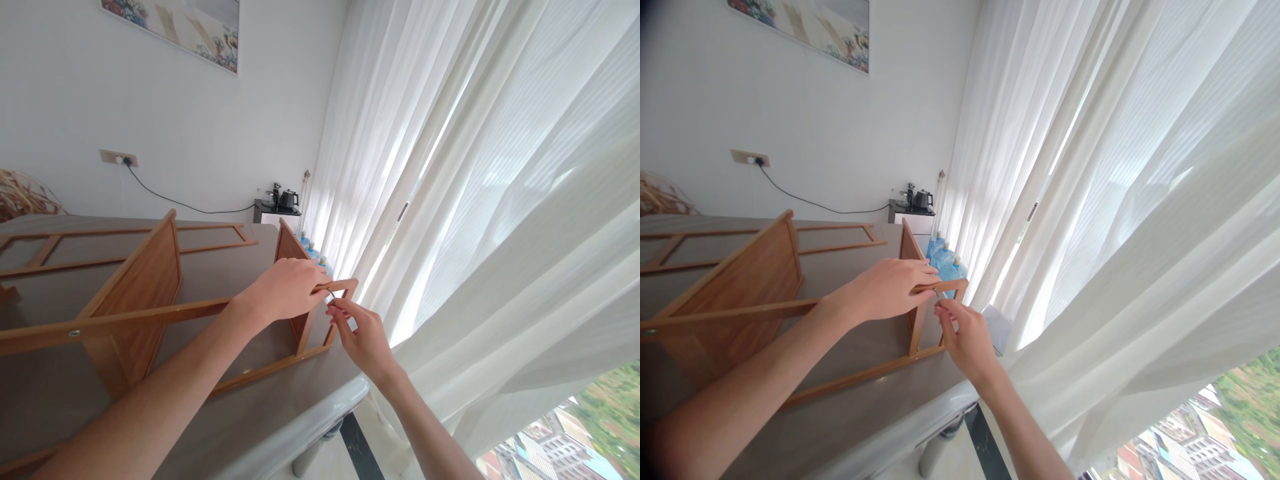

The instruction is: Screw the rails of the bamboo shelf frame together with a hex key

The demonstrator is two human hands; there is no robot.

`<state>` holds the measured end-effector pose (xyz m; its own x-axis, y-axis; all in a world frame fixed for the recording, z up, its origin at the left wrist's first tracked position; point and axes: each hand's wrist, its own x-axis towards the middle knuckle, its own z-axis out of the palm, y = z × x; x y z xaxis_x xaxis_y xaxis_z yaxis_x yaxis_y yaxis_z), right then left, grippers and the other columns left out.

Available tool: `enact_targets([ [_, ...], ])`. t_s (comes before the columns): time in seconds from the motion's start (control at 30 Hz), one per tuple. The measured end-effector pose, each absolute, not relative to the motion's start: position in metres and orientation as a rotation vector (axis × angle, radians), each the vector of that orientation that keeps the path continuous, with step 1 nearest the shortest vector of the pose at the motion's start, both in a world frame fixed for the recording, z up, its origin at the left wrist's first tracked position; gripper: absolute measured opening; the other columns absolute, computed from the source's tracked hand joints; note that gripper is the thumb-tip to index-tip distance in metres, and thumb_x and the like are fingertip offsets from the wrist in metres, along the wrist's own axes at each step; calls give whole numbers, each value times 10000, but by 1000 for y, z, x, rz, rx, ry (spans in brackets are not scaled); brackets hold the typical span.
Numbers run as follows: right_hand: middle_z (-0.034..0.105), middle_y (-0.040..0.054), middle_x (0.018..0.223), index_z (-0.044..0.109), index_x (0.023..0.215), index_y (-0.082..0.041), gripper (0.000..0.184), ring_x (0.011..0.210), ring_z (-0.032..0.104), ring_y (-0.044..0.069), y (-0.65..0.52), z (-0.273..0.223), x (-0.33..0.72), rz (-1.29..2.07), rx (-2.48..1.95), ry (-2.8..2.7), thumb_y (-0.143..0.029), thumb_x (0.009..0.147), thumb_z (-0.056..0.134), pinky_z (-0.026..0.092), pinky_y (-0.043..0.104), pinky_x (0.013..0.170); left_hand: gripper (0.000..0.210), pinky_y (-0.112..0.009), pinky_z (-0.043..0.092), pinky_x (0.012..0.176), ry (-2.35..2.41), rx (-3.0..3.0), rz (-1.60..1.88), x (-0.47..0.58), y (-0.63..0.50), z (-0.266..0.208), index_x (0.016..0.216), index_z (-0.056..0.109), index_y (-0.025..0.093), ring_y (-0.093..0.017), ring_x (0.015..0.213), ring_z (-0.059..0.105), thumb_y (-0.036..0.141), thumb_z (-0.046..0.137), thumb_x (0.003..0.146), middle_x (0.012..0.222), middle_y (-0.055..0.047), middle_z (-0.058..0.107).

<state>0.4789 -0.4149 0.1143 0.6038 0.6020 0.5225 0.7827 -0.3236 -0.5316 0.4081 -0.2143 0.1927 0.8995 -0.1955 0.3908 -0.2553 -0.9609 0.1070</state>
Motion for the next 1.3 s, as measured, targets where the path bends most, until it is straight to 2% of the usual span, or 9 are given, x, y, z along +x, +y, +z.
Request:
enact_targets([
  [0.2, 739, 22, 872, 685, 1021, -264, 251, 749, 695, 166, -418, 122, 478, -427, -2132, -1185, -338, 1066, 449, 475, 244, 585, 313, -351, 526, 969, -340, 2916, 565, 408, -215, 193, 1140, 739, 301, -260, 1109, 708, 365, 466, 1002, 1132, -48, 767],
  [0.4, 714, 21, 780, 699, 1012, -244, 296, 648, 631, 159, -423, 130, 476, -660, -2217, -1332, -277, 1084, 413, 467, 287, 677, 278, -350, 535, 937, -348, 2911, 580, 407, -216, 195, 1110, 739, 305, -259, 1076, 715, 360, 491, 997, 1089, -50, 770],
  [0.53, 729, 32, 833, 691, 1066, -246, 290, 689, 651, 163, -428, 137, 479, -740, -2252, -1383, -220, 1080, 402, 462, 287, 685, 263, -334, 539, 893, -345, 2916, 568, 407, -216, 196, 1089, 737, 324, -252, 1067, 715, 370, 494, 1000, 1077, -32, 770],
  [0.8, 739, 60, 988, 664, 1178, -191, 321, 793, 661, 180, -434, 141, 491, -1116, -2276, -1501, -46, 1009, 432, 447, 317, 724, 277, -342, 530, 931, -354, 2918, 579, 408, -215, 194, 1100, 736, 319, -253, 1098, 708, 400, 488, 1007, 1113, -38, 765],
  [0.93, 736, 72, 1056, 660, 1192, -192, 342, 804, 661, 179, -434, 136, 493, -1185, -2242, -1507, -19, 992, 444, 473, 320, 745, 273, -343, 531, 933, -364, 2914, 586, 408, -215, 195, 1113, 733, 330, -250, 1103, 706, 402, 493, 1004, 1113, -32, 766],
  [1.03, 740, 68, 1003, 671, 1168, -206, 302, 791, 667, 176, -431, 134, 492, -1113, -2235, -1481, -65, 1018, 451, 478, 318, 747, 289, -338, 534, 920, -363, 2912, 584, 408, -215, 194, 1107, 735, 327, -249, 1097, 708, 404, 473, 1011, 1113, -31, 767],
  [1.13, 736, 55, 905, 693, 1099, -215, 247, 787, 676, 176, -427, 131, 488, -872, -2207, -1422, -152, 1052, 458, 486, 311, 758, 297, -339, 529, 927, -351, 2916, 580, 408, -215, 194, 1104, 737, 309, -253, 1098, 707, 377, 463, 1010, 1119, -37, 767],
  [1.3, 739, 20, 855, 713, 961, -246, 253, 751, 686, 160, -417, 121, 476, -361, -2049, -1154, -315, 1058, 490, 472, 239, 595, 283, -333, 519, 940, -340, 2929, 544, 407, -215, 195, 1067, 741, 287, -255, 1103, 703, 344, 473, 995, 1115, -38, 764],
])
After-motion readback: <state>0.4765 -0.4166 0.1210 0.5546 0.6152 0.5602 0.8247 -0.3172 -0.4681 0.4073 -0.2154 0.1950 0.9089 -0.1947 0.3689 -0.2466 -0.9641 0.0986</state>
